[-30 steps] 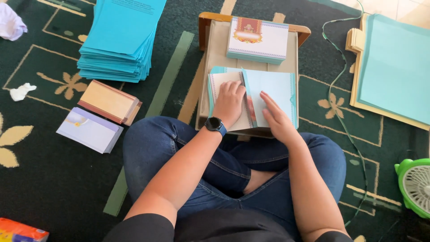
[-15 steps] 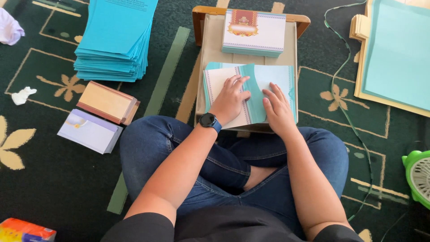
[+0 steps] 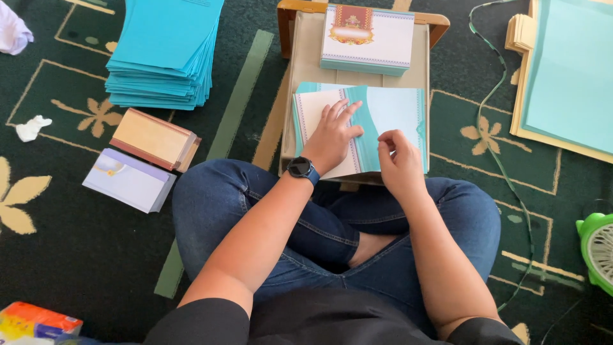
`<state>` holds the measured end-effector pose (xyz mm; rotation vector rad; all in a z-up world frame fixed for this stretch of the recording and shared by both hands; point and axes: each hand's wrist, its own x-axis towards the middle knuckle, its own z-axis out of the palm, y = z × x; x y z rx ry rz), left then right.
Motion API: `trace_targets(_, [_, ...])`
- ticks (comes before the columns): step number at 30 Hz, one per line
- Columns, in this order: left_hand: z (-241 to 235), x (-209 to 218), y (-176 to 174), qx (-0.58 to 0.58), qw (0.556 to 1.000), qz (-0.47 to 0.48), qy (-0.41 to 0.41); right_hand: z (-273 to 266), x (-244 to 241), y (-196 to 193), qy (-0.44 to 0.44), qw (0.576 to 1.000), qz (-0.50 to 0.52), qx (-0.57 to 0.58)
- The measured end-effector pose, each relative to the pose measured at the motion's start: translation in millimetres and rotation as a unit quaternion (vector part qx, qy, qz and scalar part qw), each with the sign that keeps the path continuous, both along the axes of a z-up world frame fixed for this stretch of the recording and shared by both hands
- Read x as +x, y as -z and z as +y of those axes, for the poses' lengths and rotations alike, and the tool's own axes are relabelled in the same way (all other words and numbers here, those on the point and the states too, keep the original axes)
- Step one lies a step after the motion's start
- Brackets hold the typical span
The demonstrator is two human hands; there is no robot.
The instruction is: The person sits on the floor and assembles small books by placing a cover sheet over a stack of pages on a wooden stand. They smooth the cover, fold the edges, and press the book closed before stacking it with others.
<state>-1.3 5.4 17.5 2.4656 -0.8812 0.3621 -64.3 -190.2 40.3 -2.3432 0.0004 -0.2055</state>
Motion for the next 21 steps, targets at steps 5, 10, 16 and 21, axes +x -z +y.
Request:
trace_targets(5, [1.5, -3.7, -10.9, -0.015, 1.000, 0.021, -0.005, 18.5, -10.3, -15.7, -0.043, 0.968, 0.147, 0.200])
trace_targets(10, [0.1, -2.7, -10.4, -0.007, 1.000, 0.018, -0.011, 18.9, -13.4, -36.2, -0.024, 0.907, 0.158, 0.390])
trace_targets(16, [-1.0, -4.7, -15.4, -0.003, 0.999, 0.023, -0.029, -1.7, -8.3, -32.6, -0.008, 0.979, 0.069, 0.191])
trace_targets(21, [-0.4, -5.8, -18.8, -0.016, 0.994, 0.045, -0.096, 12.7, -27.8, -56.7, -0.016, 0.996, -0.040, -0.074])
